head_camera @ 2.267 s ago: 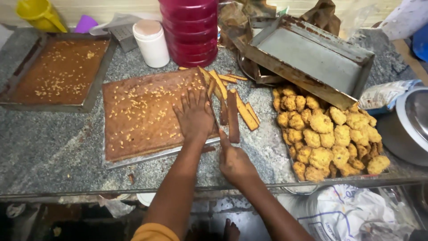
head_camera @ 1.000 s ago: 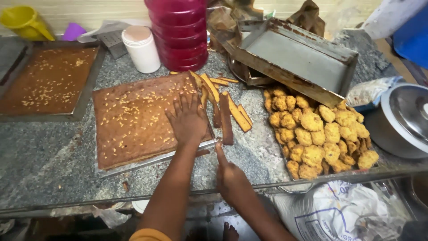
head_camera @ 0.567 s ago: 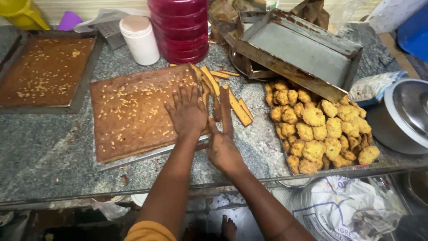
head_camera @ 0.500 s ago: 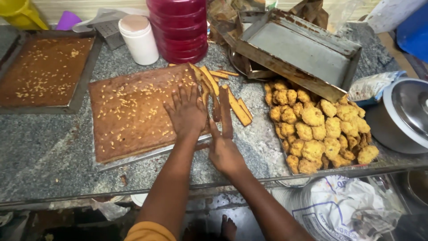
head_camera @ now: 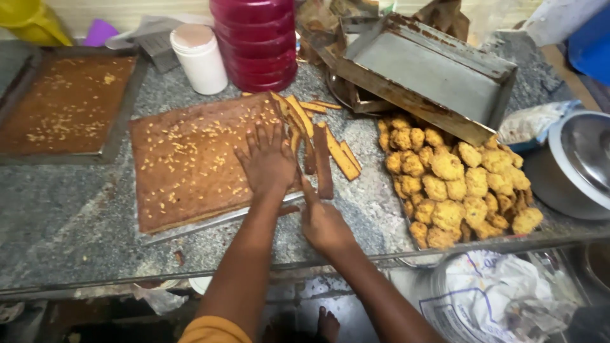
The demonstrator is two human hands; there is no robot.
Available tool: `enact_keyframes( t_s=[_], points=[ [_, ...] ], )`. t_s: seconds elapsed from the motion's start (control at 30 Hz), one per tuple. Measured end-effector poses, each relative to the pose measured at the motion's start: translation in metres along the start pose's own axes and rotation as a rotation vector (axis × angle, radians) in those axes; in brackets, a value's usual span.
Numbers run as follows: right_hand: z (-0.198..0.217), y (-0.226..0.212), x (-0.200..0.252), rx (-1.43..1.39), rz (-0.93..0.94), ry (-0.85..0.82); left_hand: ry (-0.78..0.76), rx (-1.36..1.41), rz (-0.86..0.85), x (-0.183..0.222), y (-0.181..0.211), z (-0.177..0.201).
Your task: The person trims and cuts a large rectangular sheet cake on a granite counter using a long knife, slicing it into strips and then cross-cutting into pieces, setting cut strips aside beside the cake.
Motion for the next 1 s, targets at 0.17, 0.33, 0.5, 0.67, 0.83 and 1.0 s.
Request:
enact_keyframes(
  t_s=[0.17, 0.33, 0.5, 0.67, 0.83, 1.0],
  points=[
    [0.000, 0.001, 0.029, 0.063, 0.044, 0.050, 0.028, -0.003, -0.016, 0.000, -0.001, 0.000],
    [-0.011, 0.008, -0.006, 0.085, -0.074, -0.020, 0.018, -0.001, -0.026, 0.003, 0.004, 0.006],
    [0.003, 0.000, 0.011, 0.061, -0.119, -0.099, 0.019, -0.015, -0.007, -0.001, -0.001, 0.000],
    [-0.003, 0.006, 0.041, 0.074, 0.040, 0.042, -0.017, -0.010, -0.005, 0.003, 0.005, 0.005],
    [-0.020, 0.016, 0.003, 0.103, -0.148, -0.086, -0.034, -0.010, 0.000, 0.003, 0.004, 0.002],
    [-0.015, 0.018, 0.008, 0.076, -0.021, -0.016, -0.011, 0.010, 0.011, 0.001, 0.003, 0.002]
  ],
)
Point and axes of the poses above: each hand's wrist, its own x-axis away from the middle knuckle, its own z-axis out of the back of the hand, y = z × x, the point moved 5 cm from there along -x, towards the middle knuckle, and after that the axes turned 4 degrees about x, right-handed, at the moved point
